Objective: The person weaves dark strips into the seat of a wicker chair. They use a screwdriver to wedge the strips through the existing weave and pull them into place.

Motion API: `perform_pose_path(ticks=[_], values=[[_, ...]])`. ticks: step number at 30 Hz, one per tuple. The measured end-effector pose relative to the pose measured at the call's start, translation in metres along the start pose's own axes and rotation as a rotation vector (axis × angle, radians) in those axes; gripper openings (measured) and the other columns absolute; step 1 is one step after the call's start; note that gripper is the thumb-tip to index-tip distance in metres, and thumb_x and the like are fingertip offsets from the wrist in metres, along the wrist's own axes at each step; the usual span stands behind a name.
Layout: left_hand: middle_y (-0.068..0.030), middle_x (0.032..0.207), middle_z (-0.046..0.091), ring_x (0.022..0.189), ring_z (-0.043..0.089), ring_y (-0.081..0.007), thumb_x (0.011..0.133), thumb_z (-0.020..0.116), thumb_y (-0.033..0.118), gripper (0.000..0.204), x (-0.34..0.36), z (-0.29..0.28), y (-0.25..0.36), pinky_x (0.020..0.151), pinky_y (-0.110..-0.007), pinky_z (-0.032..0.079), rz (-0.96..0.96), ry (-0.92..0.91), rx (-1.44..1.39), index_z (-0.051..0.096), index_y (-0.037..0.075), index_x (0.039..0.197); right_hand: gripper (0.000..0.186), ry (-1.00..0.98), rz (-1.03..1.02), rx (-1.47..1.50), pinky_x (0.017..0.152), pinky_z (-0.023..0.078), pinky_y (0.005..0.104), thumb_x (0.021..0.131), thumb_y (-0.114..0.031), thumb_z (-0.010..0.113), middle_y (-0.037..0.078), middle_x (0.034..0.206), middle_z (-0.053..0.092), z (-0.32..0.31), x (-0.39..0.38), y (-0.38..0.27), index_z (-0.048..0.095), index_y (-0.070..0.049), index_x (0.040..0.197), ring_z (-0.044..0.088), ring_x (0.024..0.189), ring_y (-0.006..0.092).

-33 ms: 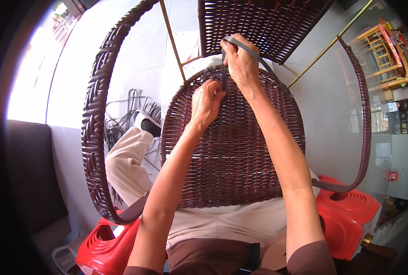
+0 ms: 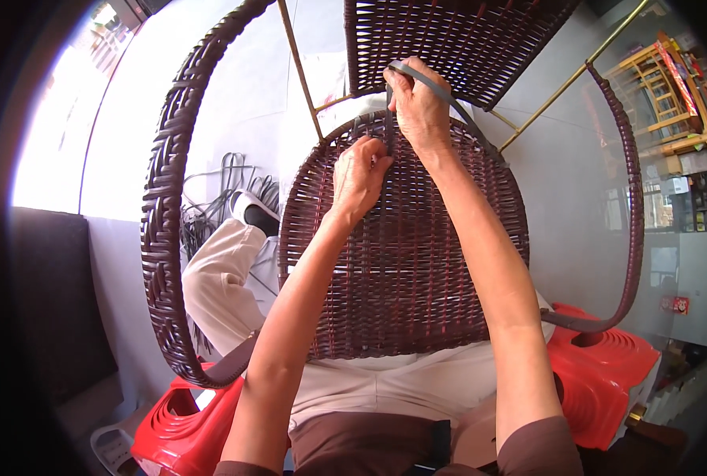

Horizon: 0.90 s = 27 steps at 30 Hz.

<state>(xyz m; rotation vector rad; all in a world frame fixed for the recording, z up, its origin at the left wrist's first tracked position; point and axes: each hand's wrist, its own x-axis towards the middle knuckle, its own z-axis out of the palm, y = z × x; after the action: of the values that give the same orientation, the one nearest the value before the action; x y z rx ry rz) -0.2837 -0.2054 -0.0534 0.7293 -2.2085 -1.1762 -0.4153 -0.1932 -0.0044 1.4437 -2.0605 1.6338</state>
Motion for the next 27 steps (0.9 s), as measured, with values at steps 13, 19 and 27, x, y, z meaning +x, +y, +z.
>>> perform_pose_path(ticks=[13,19,27], values=[[-0.0108,0.076,0.058,0.062,0.057,-0.0250,0.075,0.066,0.011,0.014,-0.006,0.001,0.001,0.058,-0.034,0.045,-0.058,0.019,-0.078,0.062,0.001,0.083,0.007,-0.042,0.447,0.430,0.044,0.036,0.0166,0.081,-0.009,0.066,0.001,0.069,0.063,-0.032,-0.015,-0.049,0.066,-0.002,0.080,0.048,0.049,0.0029],[-0.0092,0.074,0.059,0.068,0.055,-0.0212,0.075,0.067,0.010,0.013,-0.034,-0.021,0.034,0.062,-0.032,0.043,0.126,0.033,-0.157,0.065,-0.001,0.083,0.010,-0.069,0.511,0.557,0.040,0.030,0.0151,0.083,-0.011,0.064,0.004,0.071,0.065,-0.073,-0.048,-0.100,0.068,-0.002,0.080,0.048,0.049,0.0019],[-0.0102,0.082,0.062,0.077,0.059,-0.0257,0.075,0.065,0.005,0.011,-0.086,-0.048,0.080,0.069,-0.034,0.047,0.262,-0.206,-0.182,0.065,0.000,0.085,0.008,0.090,0.596,0.726,0.040,0.031,0.0154,0.080,-0.007,0.065,0.008,0.072,0.066,-0.123,-0.093,-0.141,0.065,0.001,0.082,0.050,0.049,0.0046]])
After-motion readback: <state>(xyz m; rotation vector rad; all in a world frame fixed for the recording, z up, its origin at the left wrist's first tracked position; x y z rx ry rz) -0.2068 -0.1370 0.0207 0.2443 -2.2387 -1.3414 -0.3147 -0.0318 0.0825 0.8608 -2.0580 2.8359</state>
